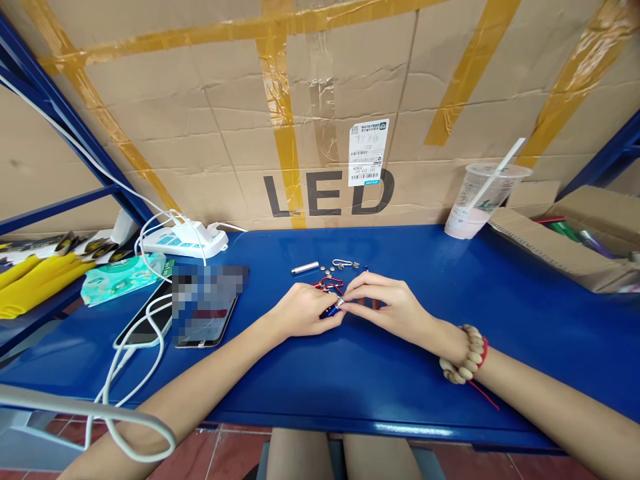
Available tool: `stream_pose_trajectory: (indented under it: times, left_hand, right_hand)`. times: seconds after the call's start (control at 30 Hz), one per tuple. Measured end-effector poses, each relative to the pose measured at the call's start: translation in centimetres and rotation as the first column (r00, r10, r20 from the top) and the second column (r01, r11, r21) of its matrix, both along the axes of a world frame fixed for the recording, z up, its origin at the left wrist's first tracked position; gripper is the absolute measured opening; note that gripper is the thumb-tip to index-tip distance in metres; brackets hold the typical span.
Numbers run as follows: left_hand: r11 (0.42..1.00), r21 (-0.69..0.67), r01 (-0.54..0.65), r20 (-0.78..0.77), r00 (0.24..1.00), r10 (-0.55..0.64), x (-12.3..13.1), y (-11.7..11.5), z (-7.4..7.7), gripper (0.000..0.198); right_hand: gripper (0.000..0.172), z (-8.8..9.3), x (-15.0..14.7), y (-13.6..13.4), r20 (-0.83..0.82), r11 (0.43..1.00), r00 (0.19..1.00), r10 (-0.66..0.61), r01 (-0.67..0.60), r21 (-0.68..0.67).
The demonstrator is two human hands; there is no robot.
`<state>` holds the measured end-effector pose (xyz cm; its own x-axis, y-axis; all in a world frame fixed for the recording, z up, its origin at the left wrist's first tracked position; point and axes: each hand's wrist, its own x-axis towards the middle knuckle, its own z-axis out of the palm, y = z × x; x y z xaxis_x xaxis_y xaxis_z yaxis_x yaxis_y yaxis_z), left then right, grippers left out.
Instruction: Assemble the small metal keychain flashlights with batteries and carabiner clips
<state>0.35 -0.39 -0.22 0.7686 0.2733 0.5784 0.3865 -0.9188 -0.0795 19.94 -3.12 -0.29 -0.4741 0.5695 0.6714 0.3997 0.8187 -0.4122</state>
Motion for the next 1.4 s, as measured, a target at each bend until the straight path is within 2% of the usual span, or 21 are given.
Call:
stream_pose_trajectory:
  times: [0.5,0.67,0.77,0.97,1.4]
  left_hand:
    - [0.999,-0.024,-0.023,-0.002,1.000,0.023,0.2,0.0,-0.2,0.029]
    - [0.996,-0.017,-0.088,0.037,0.995,0.088,0.4,-0.3,0.0,0.030]
    - [0.999,-0.014,-0.042,0.033,0.999,0.042,0.5,-0.5,0.0,0.033]
    - [0.999,0.010,0.045,0.006,0.999,-0.045,0.6,-0.7,-0.2,0.034]
    - [0.995,0.028,0.096,0.008,0.995,-0.096,0.7,-1.0,-0.4,0.035]
  right_hand:
    - [0.020,0.3,0.2,0.1,0.090,0.992,0.995,-0.049,0.059,-0.111]
    - [0.029,0.5,0.4,0.3,0.076,0.982,0.989,-0.128,0.137,-0.133]
    - [0.029,0.6,0.5,0.5,0.126,0.978,0.978,-0.164,0.178,-0.110]
    - [0.049,0.1,0.5,1.0,0.307,0.979,0.946,-0.100,0.149,-0.139]
    - [0.056,-0.8,0.2,1.7,0.330,0.973,0.943,0.047,0.032,-0.229]
